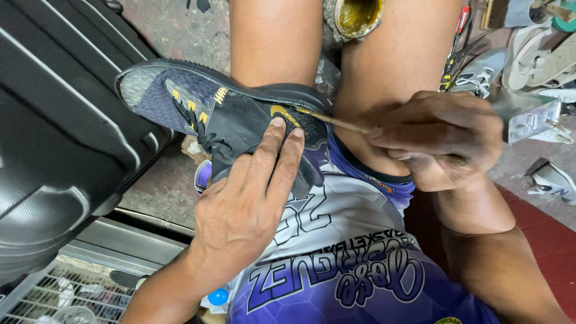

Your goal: The person sits on the floor and applies a yellowish substance to the sole and side of a black and purple sneaker using a wooden stick. They then wipe the sneaker with a white cloth. The person then picks up a black leather shoe and inspects it by turning it over and examining the sole and interior.

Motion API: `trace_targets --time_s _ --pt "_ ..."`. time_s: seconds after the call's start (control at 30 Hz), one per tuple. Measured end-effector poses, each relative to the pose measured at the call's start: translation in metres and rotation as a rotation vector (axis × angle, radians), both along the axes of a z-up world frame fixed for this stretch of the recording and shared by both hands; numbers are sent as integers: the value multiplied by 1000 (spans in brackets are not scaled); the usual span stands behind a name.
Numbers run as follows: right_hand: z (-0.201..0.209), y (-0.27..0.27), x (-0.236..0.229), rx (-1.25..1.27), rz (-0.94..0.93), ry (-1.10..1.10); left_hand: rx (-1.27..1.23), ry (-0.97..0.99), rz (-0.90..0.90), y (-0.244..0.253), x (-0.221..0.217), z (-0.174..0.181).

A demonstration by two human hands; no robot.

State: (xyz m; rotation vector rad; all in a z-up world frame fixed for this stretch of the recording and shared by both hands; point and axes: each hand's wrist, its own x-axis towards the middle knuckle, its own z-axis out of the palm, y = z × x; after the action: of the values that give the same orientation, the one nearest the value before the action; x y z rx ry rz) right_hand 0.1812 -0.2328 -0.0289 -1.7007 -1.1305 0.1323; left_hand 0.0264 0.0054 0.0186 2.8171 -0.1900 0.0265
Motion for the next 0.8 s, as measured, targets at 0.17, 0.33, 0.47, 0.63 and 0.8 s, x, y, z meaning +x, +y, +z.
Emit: trace_targets --time_s 0.17,0.33,0.47,0.63,0.8 --pt "-11 10 -2 -48 31 -40 2 -6 16 -3 -1 0" --pt "-12 19 2 -58 113 -155 13 -15 30 -4 -3 -1" --pt "-15 28 1 -13 109 -167 27 -27 44 -4 -4 -1" --pt "-20 29 4 28 133 -75 14 -43 100 -5 -7 -2" --pt "-6 23 -1 14 52 -106 -3 -49 110 -5 -10 -5"
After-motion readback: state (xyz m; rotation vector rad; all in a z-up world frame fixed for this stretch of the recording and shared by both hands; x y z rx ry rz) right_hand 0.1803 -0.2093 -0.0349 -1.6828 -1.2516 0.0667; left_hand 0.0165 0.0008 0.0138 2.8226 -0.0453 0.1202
